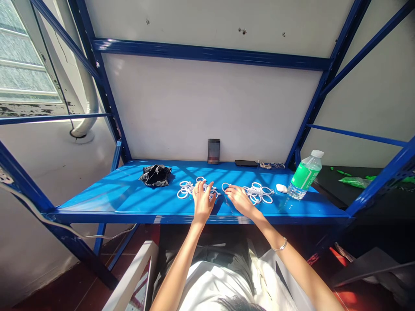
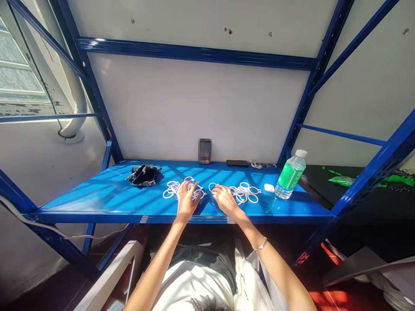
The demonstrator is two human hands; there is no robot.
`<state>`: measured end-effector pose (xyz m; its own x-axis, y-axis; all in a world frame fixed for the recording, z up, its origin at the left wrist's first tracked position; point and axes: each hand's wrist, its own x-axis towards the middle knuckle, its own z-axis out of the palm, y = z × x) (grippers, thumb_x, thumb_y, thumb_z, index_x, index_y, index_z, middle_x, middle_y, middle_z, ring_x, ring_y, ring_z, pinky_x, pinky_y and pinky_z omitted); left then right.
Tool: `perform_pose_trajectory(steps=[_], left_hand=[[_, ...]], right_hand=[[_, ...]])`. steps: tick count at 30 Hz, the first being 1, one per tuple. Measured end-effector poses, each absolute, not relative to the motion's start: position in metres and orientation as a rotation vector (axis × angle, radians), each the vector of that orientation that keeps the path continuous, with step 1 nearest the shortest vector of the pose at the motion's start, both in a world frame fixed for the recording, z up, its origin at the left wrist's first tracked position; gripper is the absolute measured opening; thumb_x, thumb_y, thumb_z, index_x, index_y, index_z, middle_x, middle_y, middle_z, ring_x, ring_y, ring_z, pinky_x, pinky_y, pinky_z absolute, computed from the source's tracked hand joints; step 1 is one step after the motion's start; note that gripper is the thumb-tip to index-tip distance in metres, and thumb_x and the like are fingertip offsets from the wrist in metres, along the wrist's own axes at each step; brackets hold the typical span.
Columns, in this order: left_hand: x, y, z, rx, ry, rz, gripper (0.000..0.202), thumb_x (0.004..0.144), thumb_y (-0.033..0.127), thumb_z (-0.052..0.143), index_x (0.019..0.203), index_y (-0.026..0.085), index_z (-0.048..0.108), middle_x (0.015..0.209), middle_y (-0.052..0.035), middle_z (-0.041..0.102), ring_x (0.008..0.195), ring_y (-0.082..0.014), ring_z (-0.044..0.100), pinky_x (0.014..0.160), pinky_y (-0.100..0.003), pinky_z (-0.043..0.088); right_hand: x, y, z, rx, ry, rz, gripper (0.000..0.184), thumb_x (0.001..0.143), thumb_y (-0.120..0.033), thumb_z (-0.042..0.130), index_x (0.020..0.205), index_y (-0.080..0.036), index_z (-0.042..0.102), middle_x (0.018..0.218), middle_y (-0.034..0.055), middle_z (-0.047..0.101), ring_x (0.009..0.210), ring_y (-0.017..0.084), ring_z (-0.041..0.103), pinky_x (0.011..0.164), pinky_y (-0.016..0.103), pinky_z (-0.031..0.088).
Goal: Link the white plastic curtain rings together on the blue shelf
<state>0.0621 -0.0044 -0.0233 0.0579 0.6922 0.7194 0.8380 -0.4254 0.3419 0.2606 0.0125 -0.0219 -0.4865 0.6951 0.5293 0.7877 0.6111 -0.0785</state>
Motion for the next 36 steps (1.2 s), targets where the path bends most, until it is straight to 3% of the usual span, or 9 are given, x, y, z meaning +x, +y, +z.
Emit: perform_pose_trajectory(steps=[7,14,24,36], left_hand=[[0.066,-0.003,-0.023,-2.326,-1.419,-1.061,0.036,0.091,0.017,0.047,0.124,0.027,0.055,0.121,-0.0101,0.056,0.123,-0.029,0.043,0.104,-0.055,0.033],[0.067,-0.003,-0.025,-2.425,-1.412,-0.984,0.029,0.093,0.021,0.045,0.12,0.023,0.056,0.116,-0.0094,0.061,0.12,-0.0285,0.046,0.105,-0.059,0.028],[0.066,-0.003,-0.021,-2.504,-1.419,-1.069,0.011,0.09,0.018,0.051,0.094,0.021,0.06,0.1,-0.0055,0.066,0.115,-0.0258,0.051,0.106,-0.056,0.029],[0.066,-0.004,-0.019,-2.533,-1.399,-1.062,0.018,0.088,0.014,0.052,0.098,0.022,0.064,0.102,-0.0057,0.068,0.119,-0.0261,0.051,0.107,-0.053,0.031]], right_hand=[[0.258,0.008,-0.018,-0.913,-2.383,-0.225,0.029,0.099,-0.021,0.039,0.114,-0.02,0.063,0.116,0.0097,0.066,0.12,0.025,0.053,0.096,0.046,0.047],[0.258,0.004,-0.013,-0.84,-2.434,-0.174,0.028,0.098,-0.019,0.039,0.116,-0.02,0.061,0.118,0.0081,0.065,0.12,0.026,0.052,0.094,0.047,0.048],[0.257,-0.004,-0.006,-0.859,-2.336,-0.115,0.029,0.097,-0.02,0.041,0.119,-0.024,0.059,0.117,0.0073,0.063,0.114,0.025,0.054,0.093,0.045,0.049],[0.257,-0.003,-0.008,-1.02,-2.265,-0.101,0.032,0.091,-0.021,0.05,0.122,-0.023,0.057,0.115,0.0078,0.066,0.109,0.024,0.059,0.09,0.043,0.049]])
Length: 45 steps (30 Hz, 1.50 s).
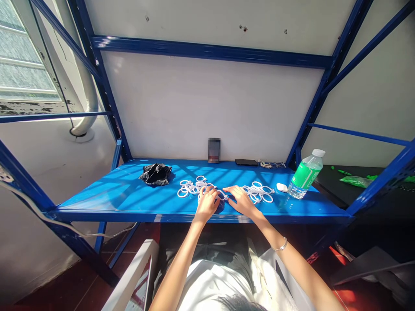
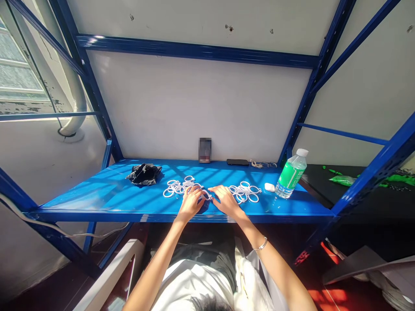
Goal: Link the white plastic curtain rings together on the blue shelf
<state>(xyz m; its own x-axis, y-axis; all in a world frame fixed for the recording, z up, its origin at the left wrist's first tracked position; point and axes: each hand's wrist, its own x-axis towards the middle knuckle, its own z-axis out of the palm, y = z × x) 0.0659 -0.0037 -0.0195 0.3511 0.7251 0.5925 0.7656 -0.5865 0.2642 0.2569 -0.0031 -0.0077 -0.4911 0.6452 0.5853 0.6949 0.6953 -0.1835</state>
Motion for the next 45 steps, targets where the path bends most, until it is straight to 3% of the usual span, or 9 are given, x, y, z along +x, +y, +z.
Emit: perform_pose_trajectory(steps=[5,19,28,34,45], left_hand=[[0.065,-0.0021,-0.0231,-2.518,-1.357,-1.085,0.016,0.087,0.017,0.056,0.101,0.022,0.062,0.103,-0.0061,0.066,0.118,-0.0265,0.051,0.104,-0.052,0.033],[0.0625,-0.0029,-0.022,-2.585,-1.242,-1.199,0.026,0.088,0.033,0.06,0.11,0.02,0.056,0.104,-0.0064,0.063,0.11,-0.0228,0.054,0.098,-0.041,0.04],[0.0609,-0.0037,-0.0219,-2.642,-1.269,-1.373,0.049,0.089,0.035,0.059,0.132,0.021,0.039,0.103,-0.0056,0.062,0.104,-0.0206,0.057,0.094,-0.039,0.043],[0.0599,-0.0042,-0.0199,-2.675,-1.277,-1.401,0.039,0.088,0.036,0.06,0.123,0.022,0.049,0.101,-0.0057,0.062,0.1,-0.0207,0.058,0.09,-0.037,0.046],[0.0579,-0.0099,-0.0143,-2.649,-1.228,-1.331,0.035,0.085,0.039,0.063,0.116,0.022,0.057,0.092,-0.0048,0.065,0.103,-0.0227,0.057,0.09,-0.038,0.045]], right_hand=[[0.257,-0.0048,-0.0081,-0.904,-2.295,-0.109,0.027,0.091,-0.028,0.054,0.117,-0.02,0.059,0.11,0.01,0.067,0.103,0.026,0.06,0.086,0.044,0.049],[0.2557,-0.0048,-0.0092,-0.963,-2.141,-0.201,0.03,0.098,-0.038,0.043,0.093,-0.019,0.066,0.091,0.0071,0.07,0.087,0.021,0.063,0.076,0.035,0.047],[0.2563,-0.0058,-0.0077,-0.944,-2.139,-0.144,0.029,0.098,-0.038,0.043,0.095,-0.019,0.065,0.09,0.0073,0.07,0.086,0.022,0.063,0.076,0.036,0.049],[0.2558,-0.0068,-0.0062,-0.926,-2.169,-0.086,0.03,0.1,-0.034,0.038,0.1,-0.019,0.064,0.096,0.0066,0.07,0.09,0.02,0.063,0.079,0.035,0.05],[0.2566,-0.0072,-0.0047,-0.889,-2.202,-0.089,0.033,0.1,-0.033,0.037,0.09,-0.02,0.065,0.086,0.0062,0.068,0.082,0.02,0.061,0.073,0.034,0.05]])
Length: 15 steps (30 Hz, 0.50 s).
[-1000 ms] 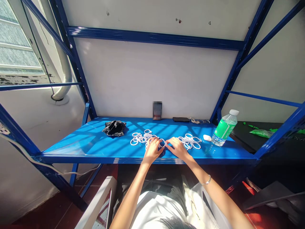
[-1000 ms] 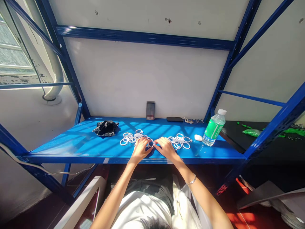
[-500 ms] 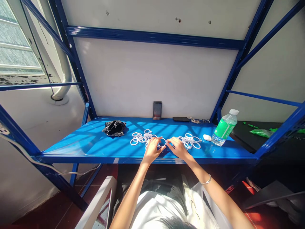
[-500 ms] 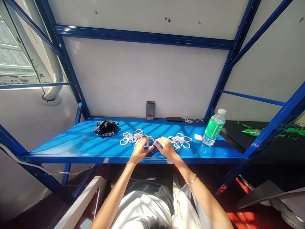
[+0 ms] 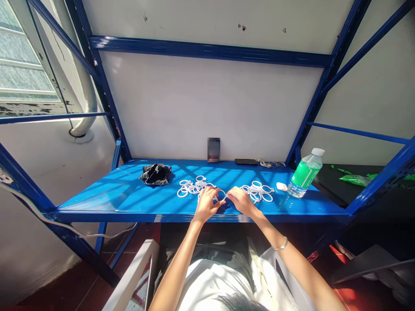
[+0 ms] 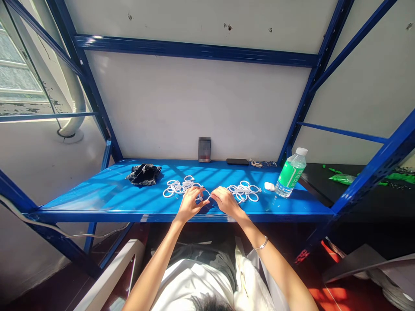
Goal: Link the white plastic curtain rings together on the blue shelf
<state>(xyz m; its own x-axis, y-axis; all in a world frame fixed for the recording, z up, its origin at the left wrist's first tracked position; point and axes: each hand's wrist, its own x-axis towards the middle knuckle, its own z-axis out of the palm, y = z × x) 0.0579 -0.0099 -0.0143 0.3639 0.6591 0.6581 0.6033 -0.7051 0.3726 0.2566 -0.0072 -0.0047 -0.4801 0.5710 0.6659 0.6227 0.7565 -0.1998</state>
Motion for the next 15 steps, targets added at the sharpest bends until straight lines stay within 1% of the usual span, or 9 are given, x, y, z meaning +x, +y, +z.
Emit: perform_pose_trajectory(steps=[9,15], left_hand=[[0.0573,-0.0089,-0.0153,2.537,1.197,1.239,0.034,0.085,0.04,0.063,0.114,0.022,0.059,0.091,-0.0049,0.067,0.104,-0.0242,0.057,0.09,-0.039,0.042],[0.0569,-0.0086,-0.0167,2.548,1.204,1.238,0.034,0.085,0.039,0.063,0.113,0.021,0.06,0.091,-0.0049,0.068,0.105,-0.0246,0.056,0.09,-0.04,0.041]], right_hand=[[0.2581,-0.0064,-0.0058,-0.901,-2.21,-0.049,0.034,0.1,-0.035,0.037,0.087,-0.021,0.065,0.084,0.0058,0.068,0.079,0.02,0.061,0.071,0.033,0.049],[0.2586,-0.0051,-0.0068,-0.879,-2.216,-0.056,0.033,0.1,-0.034,0.038,0.086,-0.02,0.064,0.083,0.0051,0.067,0.08,0.019,0.06,0.073,0.033,0.048]])
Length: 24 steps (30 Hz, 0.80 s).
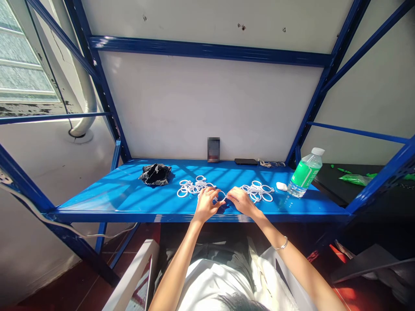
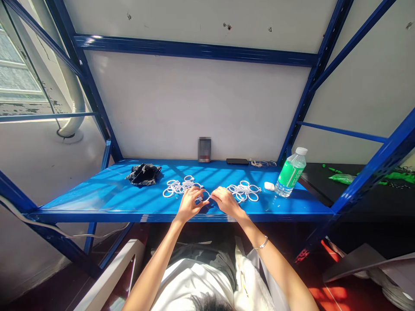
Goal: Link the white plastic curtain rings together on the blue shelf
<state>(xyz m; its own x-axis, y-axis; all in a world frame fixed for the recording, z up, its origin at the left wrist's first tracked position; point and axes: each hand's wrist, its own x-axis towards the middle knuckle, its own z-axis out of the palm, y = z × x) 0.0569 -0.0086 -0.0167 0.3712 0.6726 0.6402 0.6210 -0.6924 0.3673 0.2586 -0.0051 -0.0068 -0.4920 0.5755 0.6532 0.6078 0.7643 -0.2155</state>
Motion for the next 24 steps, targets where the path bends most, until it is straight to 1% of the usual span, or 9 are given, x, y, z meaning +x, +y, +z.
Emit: perform_pose_trajectory(steps=[10,14,17,20,22,24], left_hand=[[0.057,-0.009,-0.018,2.544,1.201,1.251,0.033,0.084,0.037,0.064,0.112,0.021,0.061,0.088,-0.0049,0.068,0.107,-0.026,0.056,0.091,-0.042,0.041],[0.058,-0.008,-0.017,2.527,1.173,1.311,0.034,0.083,0.037,0.066,0.112,0.02,0.061,0.087,-0.0055,0.068,0.101,-0.0257,0.058,0.088,-0.041,0.044],[0.059,-0.006,-0.017,2.477,1.165,1.381,0.036,0.085,0.036,0.064,0.116,0.02,0.058,0.091,-0.0059,0.066,0.098,-0.0244,0.058,0.085,-0.039,0.046],[0.06,-0.003,-0.02,2.411,1.302,1.446,0.035,0.087,0.035,0.06,0.118,0.021,0.056,0.102,-0.0084,0.064,0.105,-0.0265,0.056,0.089,-0.04,0.046],[0.061,-0.002,-0.022,2.367,1.446,1.472,0.033,0.087,0.033,0.059,0.118,0.02,0.055,0.109,-0.0106,0.062,0.11,-0.0286,0.053,0.09,-0.043,0.045],[0.061,-0.002,-0.024,2.316,1.586,1.485,0.033,0.087,0.03,0.058,0.118,0.019,0.055,0.113,-0.012,0.06,0.112,-0.0305,0.051,0.09,-0.045,0.044]], right_hand=[[0.259,-0.006,-0.006,-0.869,-2.225,-0.087,0.033,0.1,-0.033,0.038,0.084,-0.02,0.064,0.081,0.0055,0.067,0.077,0.019,0.059,0.071,0.032,0.046],[0.257,-0.006,-0.005,-0.877,-2.237,-0.086,0.033,0.1,-0.033,0.037,0.085,-0.019,0.063,0.082,0.0056,0.067,0.078,0.019,0.059,0.071,0.032,0.045],[0.255,-0.008,-0.003,-0.95,-2.217,-0.076,0.032,0.101,-0.034,0.035,0.092,-0.019,0.063,0.091,0.0055,0.069,0.086,0.02,0.061,0.077,0.034,0.044],[0.253,-0.008,-0.002,-1.125,-2.112,-0.127,0.029,0.1,-0.034,0.036,0.1,-0.02,0.062,0.103,0.0061,0.068,0.1,0.022,0.059,0.086,0.037,0.042],[0.254,-0.006,-0.006,-1.278,-1.986,-0.224,0.026,0.098,-0.032,0.038,0.105,-0.019,0.061,0.108,0.0082,0.066,0.105,0.025,0.057,0.089,0.04,0.041],[0.257,-0.002,-0.012,-1.415,-1.871,-0.351,0.027,0.095,-0.029,0.039,0.11,-0.017,0.059,0.112,0.0121,0.065,0.106,0.029,0.055,0.089,0.043,0.04]])
